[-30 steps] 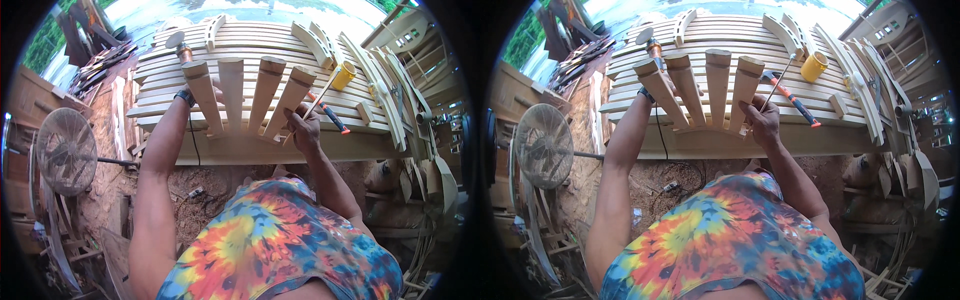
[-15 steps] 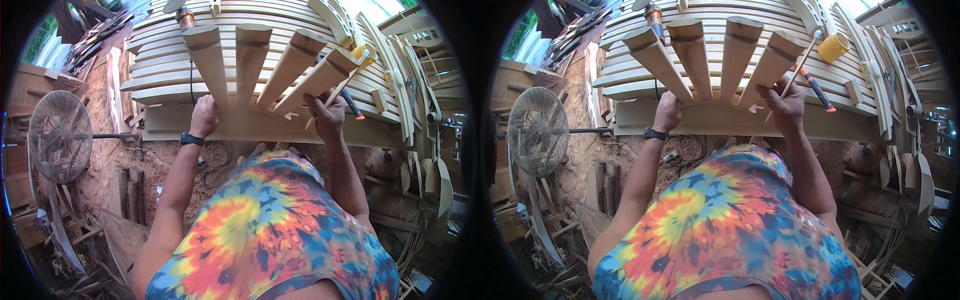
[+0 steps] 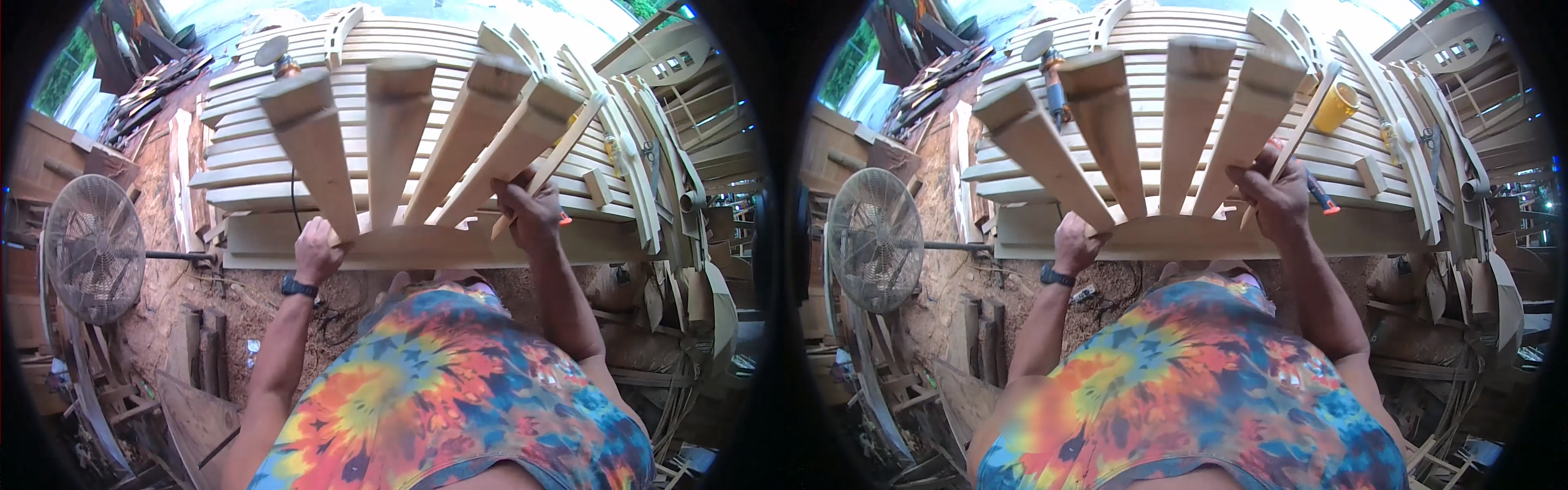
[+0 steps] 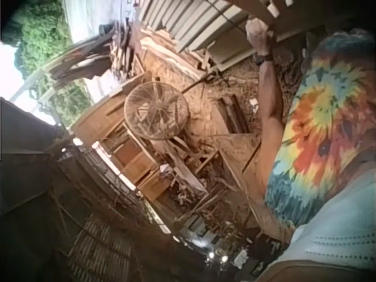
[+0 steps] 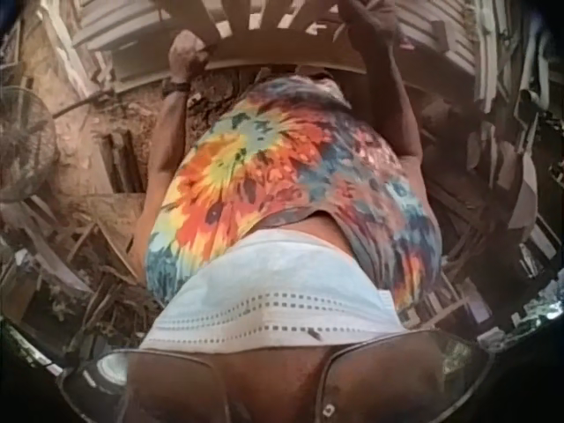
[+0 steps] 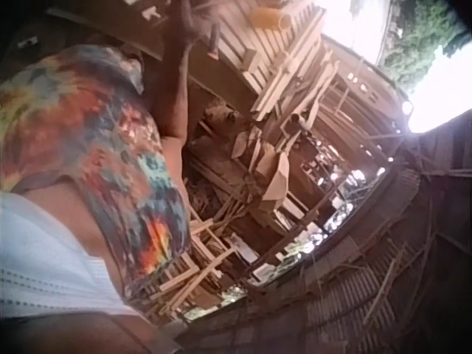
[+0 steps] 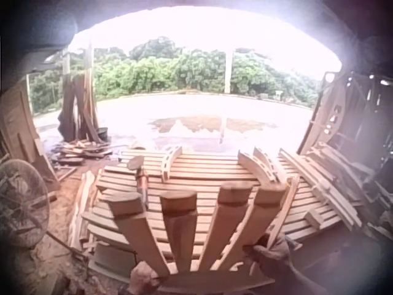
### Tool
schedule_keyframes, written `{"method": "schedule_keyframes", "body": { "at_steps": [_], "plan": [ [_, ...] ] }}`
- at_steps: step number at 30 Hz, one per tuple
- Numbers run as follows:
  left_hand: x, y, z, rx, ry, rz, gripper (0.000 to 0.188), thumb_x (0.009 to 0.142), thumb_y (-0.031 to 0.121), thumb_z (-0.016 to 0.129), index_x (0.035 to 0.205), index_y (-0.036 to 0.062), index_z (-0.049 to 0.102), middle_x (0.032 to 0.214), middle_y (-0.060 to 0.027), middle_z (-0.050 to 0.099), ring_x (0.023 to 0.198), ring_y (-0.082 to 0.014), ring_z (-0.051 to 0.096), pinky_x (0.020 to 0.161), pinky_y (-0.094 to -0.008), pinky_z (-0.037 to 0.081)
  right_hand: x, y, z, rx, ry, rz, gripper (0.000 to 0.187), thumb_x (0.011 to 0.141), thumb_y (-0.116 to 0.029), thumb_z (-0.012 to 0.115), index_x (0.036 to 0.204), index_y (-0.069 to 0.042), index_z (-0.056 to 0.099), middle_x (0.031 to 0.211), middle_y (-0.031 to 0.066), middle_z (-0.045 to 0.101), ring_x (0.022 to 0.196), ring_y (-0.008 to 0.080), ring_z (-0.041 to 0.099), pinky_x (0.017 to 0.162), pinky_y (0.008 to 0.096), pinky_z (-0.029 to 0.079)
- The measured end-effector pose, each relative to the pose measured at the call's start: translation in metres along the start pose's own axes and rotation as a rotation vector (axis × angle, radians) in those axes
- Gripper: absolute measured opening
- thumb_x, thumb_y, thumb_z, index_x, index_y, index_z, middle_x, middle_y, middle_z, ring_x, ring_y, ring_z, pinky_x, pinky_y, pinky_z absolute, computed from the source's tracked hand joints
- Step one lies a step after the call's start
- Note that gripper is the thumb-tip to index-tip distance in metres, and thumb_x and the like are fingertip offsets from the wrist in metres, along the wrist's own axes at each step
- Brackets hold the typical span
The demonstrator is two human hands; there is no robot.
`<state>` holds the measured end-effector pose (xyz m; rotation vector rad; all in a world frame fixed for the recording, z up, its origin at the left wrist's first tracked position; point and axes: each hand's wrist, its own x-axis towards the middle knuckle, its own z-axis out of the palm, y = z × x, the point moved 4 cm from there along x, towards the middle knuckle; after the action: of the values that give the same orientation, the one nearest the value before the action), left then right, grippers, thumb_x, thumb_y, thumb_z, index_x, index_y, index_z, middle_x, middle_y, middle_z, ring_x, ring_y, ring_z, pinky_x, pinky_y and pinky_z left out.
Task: The person applies glue to wooden slats using a wooden stick, hammers the slats into a curved wooden frame, spreads glue on the opposite ends of the slats and onto another curved piece, and attaches the curved piece onto the slats.
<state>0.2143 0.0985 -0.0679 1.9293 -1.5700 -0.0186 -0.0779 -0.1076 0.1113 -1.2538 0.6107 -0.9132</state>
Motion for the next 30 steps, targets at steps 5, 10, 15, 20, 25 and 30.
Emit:
{"method": "schedule_keyframes", "body": {
  "at_steps": [5,10,15,20,25,30],
  "plan": [
    [0.066,0.054,-0.034,0.023,0.181,-0.012,0.046,0.076,0.036,0.084,0.101,0.0034,0.064,0.091,-0.0155,0.062,0.086,-0.0376,0.063,0.073,-0.0475,0.053,0.074,-0.090,0.003,-0.175,-0.194,-0.172,0.020,0.087,-0.006,0.071,0.104,0.005,0.071,0.069,-0.0005,0.059,0.055,0.0045,0.046,0.050,0.0222,0.031],
    [0.138,0.063,-0.003,0.200,0.354,-0.248,0.047,0.076,0.038,0.085,0.095,0.0018,0.062,0.091,-0.0164,0.063,0.087,-0.0382,0.064,0.074,-0.0497,0.052,0.213,-0.098,-0.007,-0.151,-0.323,-0.219,0.026,0.091,-0.008,0.071,0.114,0.003,0.067,0.072,-0.0029,0.053,0.059,0.0039,0.044,0.052,0.0215,0.032],
    [0.182,0.074,0.050,0.297,0.449,-0.458,0.047,0.074,0.036,0.086,0.097,0.0022,0.062,0.095,-0.0170,0.065,0.092,-0.0383,0.064,0.085,-0.0498,0.050,0.314,-0.081,-0.018,0.082,-0.391,-0.120,0.041,0.092,-0.005,0.068,0.129,0.009,0.060,0.090,0.0024,0.061,0.070,0.0051,0.051,0.056,0.0189,0.039],
    [0.210,0.085,0.098,0.276,0.378,-0.598,0.050,0.075,0.037,0.085,0.102,0.0010,0.063,0.101,-0.0189,0.066,0.101,-0.0387,0.063,0.090,-0.0497,0.049,0.375,-0.056,-0.029,0.156,-0.350,-0.023,0.048,0.087,-0.001,0.067,0.135,0.003,0.061,0.114,0.0076,0.073,0.088,0.0093,0.065,0.072,0.0232,0.047],
    [0.239,0.091,0.119,0.283,0.329,-0.625,0.050,0.077,0.038,0.082,0.103,0.0005,0.063,0.101,-0.0195,0.066,0.104,-0.0393,0.063,0.091,-0.0512,0.048,0.404,-0.047,-0.051,0.189,-0.407,-0.016,0.048,0.086,-0.001,0.068,0.134,0.002,0.062,0.112,0.0064,0.073,0.088,0.0096,0.065,0.075,0.0243,0.048],
    [0.249,0.085,0.129,0.276,0.286,-0.629,0.047,0.080,0.042,0.080,0.097,0.0016,0.062,0.100,-0.0178,0.065,0.099,-0.0404,0.064,0.089,-0.0516,0.049,0.407,-0.036,-0.071,0.147,-0.403,-0.014,0.044,0.085,-0.004,0.073,0.129,-0.002,0.067,0.106,0.0038,0.072,0.087,0.0089,0.064,0.074,0.0260,0.049]
  ]
}}
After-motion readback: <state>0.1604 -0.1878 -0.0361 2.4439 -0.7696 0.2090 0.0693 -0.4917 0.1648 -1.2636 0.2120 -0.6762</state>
